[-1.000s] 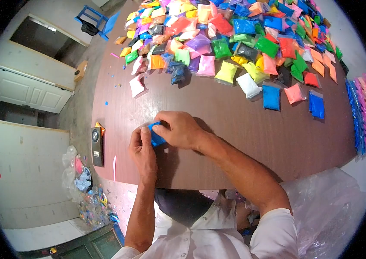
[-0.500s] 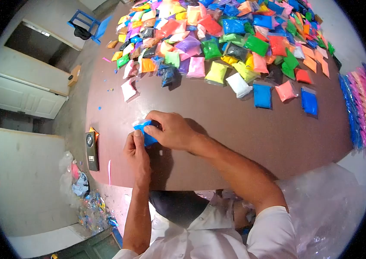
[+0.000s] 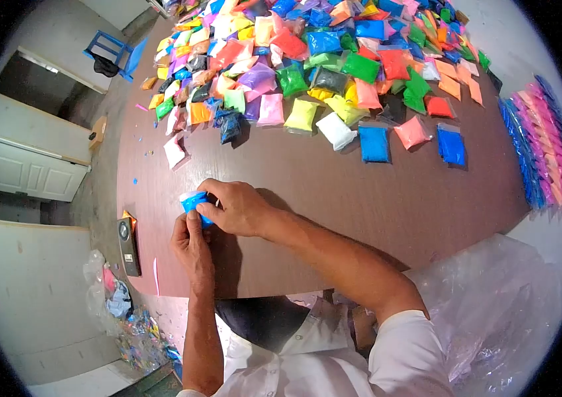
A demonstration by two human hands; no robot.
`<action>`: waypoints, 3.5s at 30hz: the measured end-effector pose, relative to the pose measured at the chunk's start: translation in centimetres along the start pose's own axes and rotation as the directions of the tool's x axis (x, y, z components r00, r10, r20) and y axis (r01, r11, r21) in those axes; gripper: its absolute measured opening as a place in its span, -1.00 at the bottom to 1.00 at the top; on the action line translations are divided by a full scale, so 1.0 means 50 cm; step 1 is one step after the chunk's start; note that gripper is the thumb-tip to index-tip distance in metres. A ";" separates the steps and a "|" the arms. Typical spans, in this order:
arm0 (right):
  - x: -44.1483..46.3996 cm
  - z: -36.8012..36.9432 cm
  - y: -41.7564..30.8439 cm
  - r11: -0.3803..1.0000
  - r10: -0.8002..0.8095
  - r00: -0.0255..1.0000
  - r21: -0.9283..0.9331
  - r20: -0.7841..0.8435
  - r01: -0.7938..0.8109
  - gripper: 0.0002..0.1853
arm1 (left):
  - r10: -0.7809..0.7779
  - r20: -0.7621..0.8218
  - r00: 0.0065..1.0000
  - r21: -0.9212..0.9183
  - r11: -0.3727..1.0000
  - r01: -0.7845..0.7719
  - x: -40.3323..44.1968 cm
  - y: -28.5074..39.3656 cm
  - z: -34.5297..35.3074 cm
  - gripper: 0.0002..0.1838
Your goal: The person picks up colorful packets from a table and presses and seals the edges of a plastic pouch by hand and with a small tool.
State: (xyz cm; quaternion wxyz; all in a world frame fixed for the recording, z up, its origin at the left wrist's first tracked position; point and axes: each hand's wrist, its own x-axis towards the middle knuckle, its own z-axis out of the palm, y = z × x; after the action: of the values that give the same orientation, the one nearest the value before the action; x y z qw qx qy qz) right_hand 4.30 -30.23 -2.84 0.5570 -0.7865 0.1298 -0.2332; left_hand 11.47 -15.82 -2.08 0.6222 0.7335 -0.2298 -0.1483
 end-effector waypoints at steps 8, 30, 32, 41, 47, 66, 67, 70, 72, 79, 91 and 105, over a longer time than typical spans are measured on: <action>0.011 0.015 0.035 0.959 0.046 0.990 0.284 -0.134 -0.006 -0.68 | 0.002 0.020 1.000 0.027 1.000 -0.002 -0.003 0.002 0.009 -0.68; 0.005 0.001 0.000 0.978 0.033 0.993 0.209 -0.114 -0.008 -0.70 | -0.026 0.064 0.998 -0.055 0.998 0.030 0.000 -0.007 -0.001 -0.74; 0.005 -0.001 0.000 0.978 0.059 0.990 0.208 -0.131 -0.031 -0.70 | -0.016 0.035 0.999 0.010 1.000 0.015 0.000 -0.003 0.005 -0.75; -0.001 0.006 0.008 0.993 -0.053 0.996 0.097 -0.075 0.060 -0.80 | 0.043 0.012 0.999 -0.054 0.998 -0.042 0.001 -0.003 0.001 -0.70; 0.007 0.010 0.008 0.995 -0.038 0.994 0.092 -0.101 0.048 -0.73 | 0.042 -0.017 0.999 0.014 0.999 -0.042 -0.002 -0.015 0.002 -0.70; 0.001 -0.006 0.020 0.932 0.059 0.997 0.355 0.041 -0.069 -0.82 | -0.078 0.154 0.985 -0.131 0.987 0.099 0.005 0.022 -0.029 -0.70; -0.002 -0.011 0.014 0.928 0.115 0.993 0.352 0.033 -0.119 -0.81 | -0.075 0.146 0.986 0.000 0.997 0.076 -0.001 0.039 -0.024 -0.72; -0.006 0.003 0.011 0.942 0.121 0.992 0.318 -0.038 -0.103 -0.80 | -0.068 0.250 0.966 0.040 0.997 0.060 0.006 0.010 -0.027 -0.76; -0.011 0.004 0.021 0.966 0.079 0.990 0.256 -0.120 -0.046 -0.79 | -0.047 0.224 0.973 -0.055 0.997 0.061 0.006 0.010 -0.017 -0.79; -0.040 0.006 -0.010 0.971 0.146 0.978 0.213 -0.151 -0.112 -0.76 | -0.095 0.337 0.937 -0.010 0.994 0.104 -0.002 0.035 -0.036 -0.75; -0.194 0.018 -0.049 0.865 0.258 0.956 0.474 -0.138 -0.165 -0.81 | -0.017 0.423 0.906 0.020 1.000 0.010 -0.127 0.026 -0.060 -0.80; -0.187 0.040 -0.062 0.963 0.188 0.939 0.243 -0.289 -0.118 -0.78 | -0.071 0.419 0.905 -0.204 0.964 0.170 -0.110 -0.013 -0.076 -0.69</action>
State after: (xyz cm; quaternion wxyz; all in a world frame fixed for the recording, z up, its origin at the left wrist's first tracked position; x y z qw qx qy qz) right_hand -2.87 -23.18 -2.55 0.6304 -0.6607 0.2497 -0.3221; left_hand 8.82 -9.69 -2.41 0.6326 0.6203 -0.2893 -0.3624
